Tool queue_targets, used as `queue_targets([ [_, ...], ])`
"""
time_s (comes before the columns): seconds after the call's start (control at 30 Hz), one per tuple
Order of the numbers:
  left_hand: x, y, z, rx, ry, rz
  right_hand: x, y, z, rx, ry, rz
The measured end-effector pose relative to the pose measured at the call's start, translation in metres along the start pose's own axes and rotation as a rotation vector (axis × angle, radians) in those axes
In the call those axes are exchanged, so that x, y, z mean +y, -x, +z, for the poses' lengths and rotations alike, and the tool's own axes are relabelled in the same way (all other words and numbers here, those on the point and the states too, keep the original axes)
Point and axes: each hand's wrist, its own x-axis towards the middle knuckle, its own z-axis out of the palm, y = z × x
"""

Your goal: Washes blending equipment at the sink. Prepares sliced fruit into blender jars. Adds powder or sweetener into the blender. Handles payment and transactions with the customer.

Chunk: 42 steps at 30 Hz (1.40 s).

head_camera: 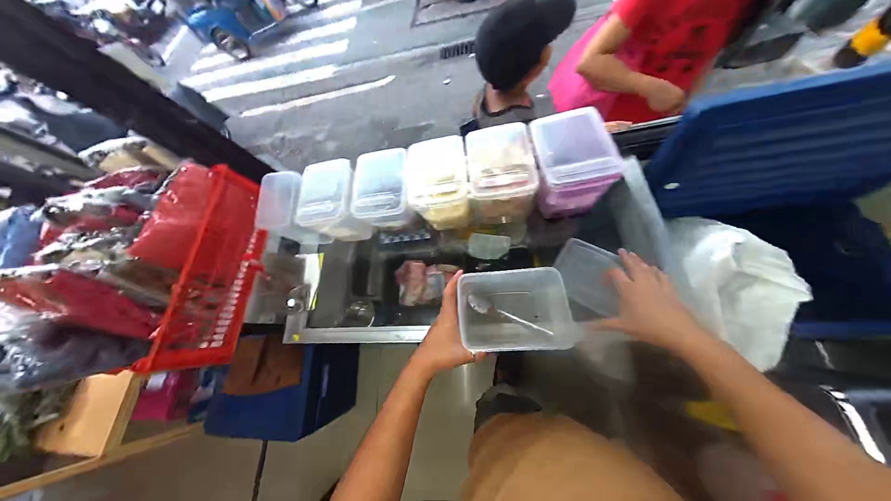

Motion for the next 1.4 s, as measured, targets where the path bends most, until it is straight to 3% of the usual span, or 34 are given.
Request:
queue_targets([
  [0.13, -0.026, -0.025, -0.025, -0.109, 0.103, 0.043, 0.003, -0.007, -0.007, 0.036, 0.020, 0.079],
  [0.23, -0.025, -0.029, -0.036, -0.124, 0.102, 0.020, -0.006, 0.015, -0.033, 0.147, -0.207, 0.119],
  [0.33, -0.012, -0.010, -0.043, 0.075, 0.143, -0.080, -0.065, 0.036, -0.087, 0.199, -0.391, -0.032],
  [0.4, -0.002, -0.001, -0.041, 0.242, 0.259, -0.184, -0.115, 0.033, -0.101, 0.110, -0.354, -0.205],
  [0.53, 0.026, -0.001, -0.017, 0.403, 0.342, -0.317, -0.159, -0.001, -0.074, -0.022, -0.057, -0.437],
  [0.87, 0.049, -0.003, 0.015, 0.620, 0.087, -0.337, -0.164, -0.017, -0.048, -0.031, -0.005, -0.531],
  [0.97, 0.039, -0.001, 0.027, 0.673, 0.145, -0.302, -0.157, -0.010, -0.053, -0.036, -0.106, -0.421],
  [1.07, 0.017, 0.000, 0.052, 0.667, 0.291, -0.184, -0.137, 0.003, -0.058, -0.098, -0.485, -0.045],
  [1.13, 0.012, -0.002, 0.060, 0.639, 0.442, -0.201, -0.121, 0.008, -0.044, -0.184, -0.810, 0.131],
  [1.2, 0.015, -0.008, 0.062, 0.613, 0.485, -0.224, -0.109, 0.008, -0.022, -0.179, -1.056, 0.125],
  [1.27, 0.018, -0.011, 0.061, 0.608, 0.430, -0.248, -0.104, 0.006, -0.014, -0.172, -1.137, 0.100],
  [1.4, 0.025, -0.007, 0.023, 0.617, 0.234, -0.324, -0.132, -0.001, -0.007, -0.257, -1.264, 0.223],
])
